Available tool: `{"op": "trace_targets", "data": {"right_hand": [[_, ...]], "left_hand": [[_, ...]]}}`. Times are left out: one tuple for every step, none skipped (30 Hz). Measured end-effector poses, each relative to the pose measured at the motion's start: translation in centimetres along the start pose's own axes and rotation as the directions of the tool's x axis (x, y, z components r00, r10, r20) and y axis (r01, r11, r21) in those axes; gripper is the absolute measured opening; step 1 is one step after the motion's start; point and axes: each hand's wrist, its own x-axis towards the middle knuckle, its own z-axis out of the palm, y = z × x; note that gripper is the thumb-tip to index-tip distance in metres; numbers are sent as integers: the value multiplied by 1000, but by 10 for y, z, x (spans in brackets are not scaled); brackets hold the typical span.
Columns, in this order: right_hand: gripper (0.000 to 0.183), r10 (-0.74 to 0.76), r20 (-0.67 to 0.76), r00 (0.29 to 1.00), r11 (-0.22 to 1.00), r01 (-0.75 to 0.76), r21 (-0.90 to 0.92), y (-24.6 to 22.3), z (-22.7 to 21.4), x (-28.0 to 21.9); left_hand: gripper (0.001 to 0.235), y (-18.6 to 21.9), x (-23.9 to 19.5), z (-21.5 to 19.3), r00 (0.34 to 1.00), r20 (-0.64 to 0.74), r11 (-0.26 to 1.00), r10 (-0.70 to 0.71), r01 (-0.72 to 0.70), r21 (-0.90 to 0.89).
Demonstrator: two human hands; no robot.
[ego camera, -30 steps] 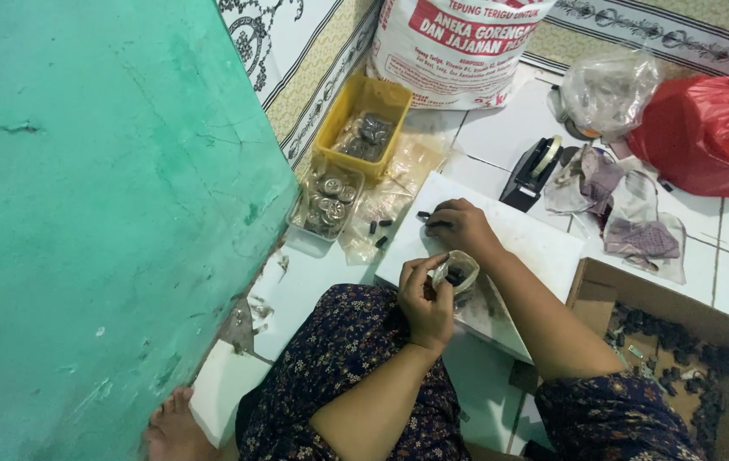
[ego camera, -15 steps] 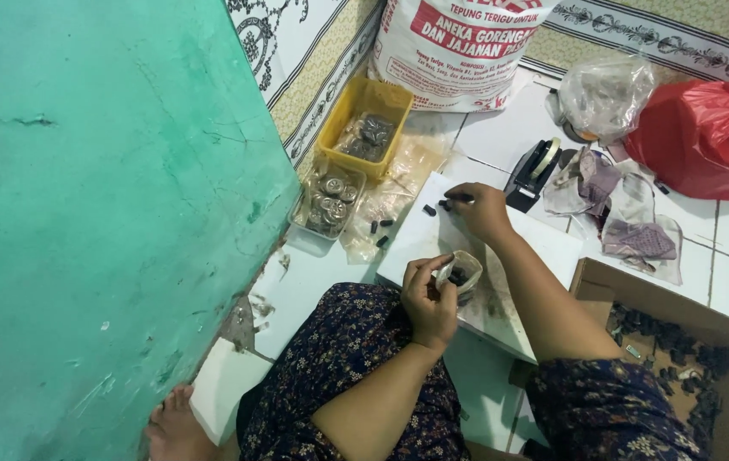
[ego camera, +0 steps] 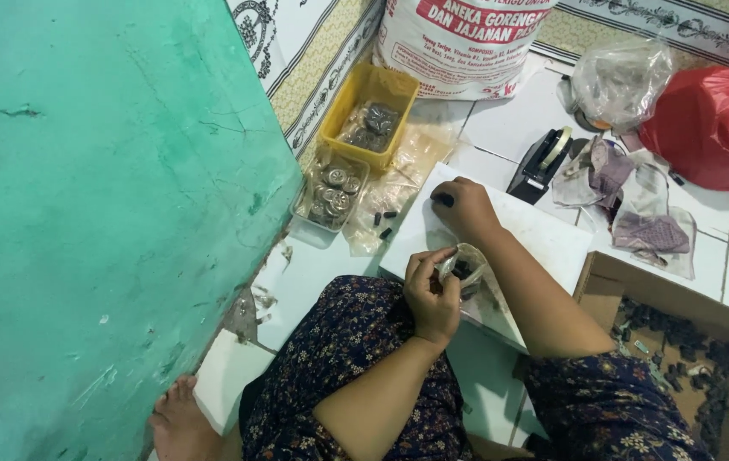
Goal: The person is sorting and cleaning small metal glass railing components, inspecting each piece before placing it into a plastic bag.
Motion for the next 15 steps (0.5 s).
{"op": "trace_targets", "data": {"right_hand": [[18, 5, 1, 1000, 1000, -5, 0, 5, 0, -1], [17, 11, 10, 1000, 999, -11, -42, 9, 1, -3], [16, 17, 22, 1000, 996, -15, -86, 14, 1, -5], [16, 22, 25, 999, 996, -20, -87, 12, -4, -7], [19, 102, 55, 993, 995, -101, -26, 11, -9, -10], [22, 180, 89, 980, 982, -184, 33, 10, -14, -13], [22, 185, 88, 979, 982, -189, 32, 13, -18, -16], [25, 258, 112, 960, 963, -265, 51, 16, -22, -20], [28, 329, 138, 934, 938, -340, 68, 19, -25, -24], [28, 333, 136, 933, 936, -344, 67, 24, -34, -28], [26, 395, 163, 904, 898, -418, 140, 29, -42, -34], [25, 452, 193, 871, 848, -487, 211, 35, -50, -40], [25, 459, 194, 867, 844, -494, 210, 10, -74, -48], [30, 435, 217, 874, 761, -486, 430, -14, -99, -55], [36, 410, 229, 883, 634, -456, 624, -38, -124, -62]], "left_hand": [[43, -4, -1, 0, 1000, 4, 1000, -3, 3, 0], [42, -9, -2, 0, 1000, 21, 1000, 10, -10, 21], [42, -13, -3, 0, 999, 38, 999, 21, -22, 41], [42, -10, -3, 0, 999, 40, 999, 16, -17, 41], [42, -8, -2, -1, 999, 31, 1000, -9, 9, 14], [42, -5, -2, -1, 999, 24, 999, -35, 35, -13], [42, -6, -2, -2, 999, 28, 999, -36, 37, -15], [41, -6, -3, -2, 999, 36, 999, -33, 33, -14], [39, -7, -3, -2, 999, 44, 999, -29, 29, -13], [39, -4, -2, -2, 998, 49, 999, -30, 31, -15], [37, -1, -1, -2, 998, 50, 998, -39, 42, -54], [35, 2, -1, -2, 997, 52, 994, -49, 54, -93], [35, 1, -1, -3, 997, 58, 994, -54, 59, -92], [34, 1, -1, -3, 998, 60, 994, -38, 44, -100], [33, 1, -1, -3, 998, 61, 994, -23, 29, -109]]}}
